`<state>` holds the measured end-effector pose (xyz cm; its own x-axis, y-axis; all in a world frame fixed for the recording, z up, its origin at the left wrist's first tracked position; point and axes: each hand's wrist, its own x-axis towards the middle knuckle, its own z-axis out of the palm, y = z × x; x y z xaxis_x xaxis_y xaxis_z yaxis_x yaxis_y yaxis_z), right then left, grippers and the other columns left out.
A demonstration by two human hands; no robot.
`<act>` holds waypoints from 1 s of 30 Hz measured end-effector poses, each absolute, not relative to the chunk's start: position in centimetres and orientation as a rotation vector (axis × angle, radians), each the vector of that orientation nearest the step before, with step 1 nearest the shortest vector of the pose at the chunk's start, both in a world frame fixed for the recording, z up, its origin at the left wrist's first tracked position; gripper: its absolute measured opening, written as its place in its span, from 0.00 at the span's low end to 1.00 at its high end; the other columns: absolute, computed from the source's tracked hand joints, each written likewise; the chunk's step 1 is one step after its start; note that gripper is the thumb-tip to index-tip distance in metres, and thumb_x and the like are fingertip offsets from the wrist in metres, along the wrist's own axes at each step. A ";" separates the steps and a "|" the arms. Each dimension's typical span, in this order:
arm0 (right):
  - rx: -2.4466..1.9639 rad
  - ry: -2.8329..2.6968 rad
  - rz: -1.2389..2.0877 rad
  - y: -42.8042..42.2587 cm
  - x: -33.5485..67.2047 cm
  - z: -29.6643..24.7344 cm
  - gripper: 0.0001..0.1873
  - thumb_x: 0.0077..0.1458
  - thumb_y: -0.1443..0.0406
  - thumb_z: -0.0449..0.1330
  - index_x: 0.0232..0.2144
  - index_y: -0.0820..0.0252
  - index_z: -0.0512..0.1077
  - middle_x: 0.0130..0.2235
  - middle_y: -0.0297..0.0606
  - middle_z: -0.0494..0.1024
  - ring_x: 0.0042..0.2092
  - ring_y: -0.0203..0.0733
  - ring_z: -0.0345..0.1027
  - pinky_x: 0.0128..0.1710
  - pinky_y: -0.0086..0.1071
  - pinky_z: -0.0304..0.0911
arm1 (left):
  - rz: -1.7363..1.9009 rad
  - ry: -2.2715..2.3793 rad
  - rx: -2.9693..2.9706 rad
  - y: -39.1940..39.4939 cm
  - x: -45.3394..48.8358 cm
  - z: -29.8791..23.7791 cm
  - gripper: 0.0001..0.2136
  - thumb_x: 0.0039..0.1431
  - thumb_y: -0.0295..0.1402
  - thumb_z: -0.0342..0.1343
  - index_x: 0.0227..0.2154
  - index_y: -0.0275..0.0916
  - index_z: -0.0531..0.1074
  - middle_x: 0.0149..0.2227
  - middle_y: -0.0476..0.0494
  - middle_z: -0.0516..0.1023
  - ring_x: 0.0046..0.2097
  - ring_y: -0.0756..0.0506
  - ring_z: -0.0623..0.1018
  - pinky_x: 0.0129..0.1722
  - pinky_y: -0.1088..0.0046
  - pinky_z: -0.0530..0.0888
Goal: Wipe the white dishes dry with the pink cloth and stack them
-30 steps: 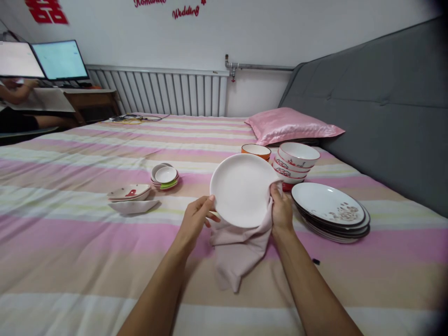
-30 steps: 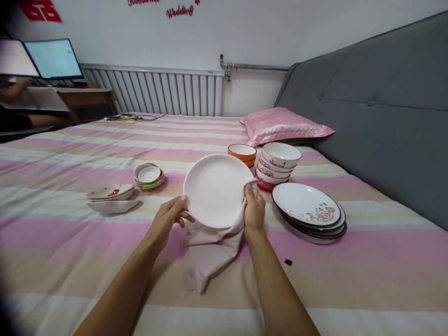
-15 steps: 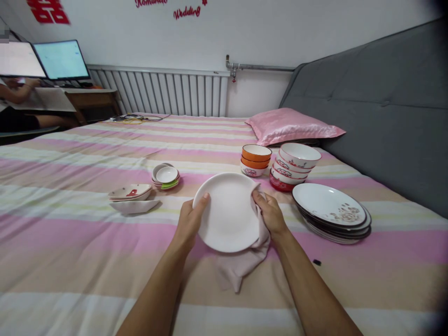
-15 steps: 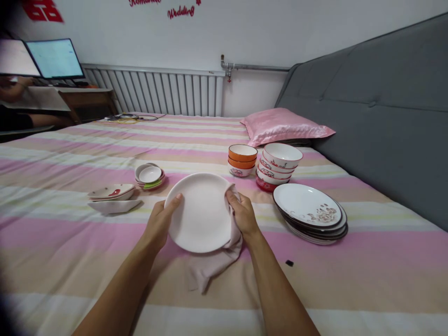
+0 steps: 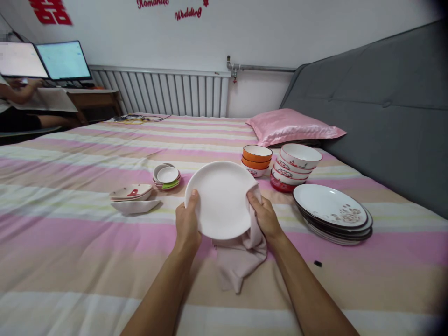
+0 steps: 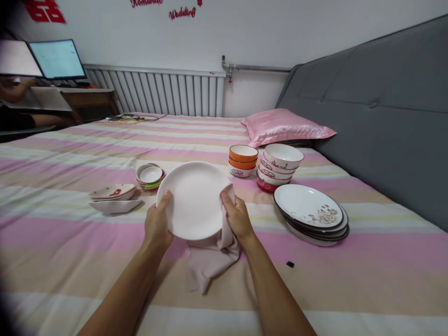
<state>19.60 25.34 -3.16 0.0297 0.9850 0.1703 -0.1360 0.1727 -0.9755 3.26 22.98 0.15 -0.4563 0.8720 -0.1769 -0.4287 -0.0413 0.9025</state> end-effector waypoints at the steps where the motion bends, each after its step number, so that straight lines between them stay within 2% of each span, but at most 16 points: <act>1: -1.003 -1.172 1.129 25.2 19.3 -3.2 0.23 0.49 0.49 0.56 0.33 0.63 0.73 0.30 0.36 0.77 0.34 0.42 0.69 0.35 0.31 0.62 | 1.713 1.228 0.520 23.0 3.3 0.1 0.15 0.49 0.40 0.59 0.33 0.31 0.72 0.29 0.40 0.78 0.27 0.46 0.77 0.28 0.70 0.76; 4: -1.027 -1.149 1.142 24.9 18.6 -3.0 0.23 0.49 0.48 0.56 0.32 0.64 0.73 0.29 0.37 0.77 0.32 0.41 0.69 0.36 0.32 0.62 | 1.793 1.169 0.489 22.9 3.6 -0.1 0.16 0.50 0.40 0.58 0.36 0.32 0.72 0.33 0.38 0.79 0.31 0.46 0.78 0.31 0.70 0.76; 11: -0.990 -1.151 1.333 23.6 17.2 -2.4 0.24 0.48 0.49 0.57 0.35 0.64 0.73 0.30 0.37 0.77 0.35 0.43 0.70 0.39 0.33 0.63 | 1.922 1.228 0.370 22.8 4.2 -0.5 0.19 0.52 0.43 0.56 0.41 0.32 0.70 0.38 0.38 0.78 0.35 0.45 0.79 0.33 0.70 0.77; 16: -0.874 -1.107 1.410 23.1 16.2 -2.6 0.21 0.51 0.51 0.56 0.40 0.59 0.73 0.35 0.35 0.78 0.39 0.40 0.70 0.45 0.33 0.61 | 2.005 1.154 0.353 22.7 4.7 -0.6 0.21 0.52 0.43 0.55 0.44 0.34 0.68 0.43 0.38 0.76 0.40 0.46 0.78 0.37 0.72 0.76; 19: -0.861 -1.095 1.398 23.1 16.2 -2.9 0.20 0.52 0.52 0.55 0.41 0.59 0.72 0.33 0.34 0.78 0.37 0.39 0.70 0.43 0.32 0.62 | 1.966 1.110 0.381 22.5 5.2 -0.4 0.20 0.54 0.43 0.53 0.44 0.34 0.68 0.44 0.37 0.76 0.41 0.46 0.78 0.38 0.72 0.76; 23: -0.936 -1.061 1.231 23.5 16.6 -3.2 0.21 0.52 0.51 0.55 0.36 0.62 0.73 0.28 0.34 0.76 0.31 0.39 0.68 0.34 0.30 0.63 | 1.875 1.058 0.453 22.1 5.9 0.0 0.17 0.55 0.42 0.53 0.42 0.35 0.69 0.45 0.39 0.76 0.42 0.47 0.77 0.37 0.74 0.75; 25: -0.957 -1.022 1.137 23.8 17.1 -3.1 0.22 0.52 0.50 0.55 0.36 0.62 0.73 0.28 0.34 0.76 0.32 0.39 0.69 0.34 0.30 0.63 | 1.811 1.071 0.524 22.0 6.0 0.1 0.16 0.53 0.41 0.55 0.40 0.36 0.70 0.42 0.42 0.77 0.37 0.49 0.77 0.32 0.78 0.73; 27: -0.965 -0.974 1.074 24.2 17.8 -3.0 0.22 0.51 0.50 0.55 0.38 0.62 0.73 0.30 0.35 0.77 0.35 0.41 0.70 0.36 0.31 0.63 | 1.717 1.084 0.639 21.9 5.7 0.0 0.13 0.51 0.41 0.57 0.34 0.36 0.71 0.31 0.47 0.77 0.27 0.53 0.73 0.22 0.81 0.68; 30: -0.947 -0.886 1.069 24.8 19.1 -2.9 0.23 0.50 0.51 0.56 0.41 0.62 0.72 0.36 0.37 0.78 0.39 0.43 0.71 0.40 0.33 0.64 | 1.558 1.064 0.840 21.9 4.9 -0.3 0.15 0.50 0.42 0.56 0.20 0.35 0.66 0.15 0.54 0.64 0.17 0.56 0.62 0.15 0.81 0.57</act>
<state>19.13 24.82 -2.86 0.2423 0.9619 0.1264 -0.3029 0.1988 -0.9320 4.87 21.94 -0.25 -0.2307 0.9730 -0.0005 -0.3550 -0.0836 0.9311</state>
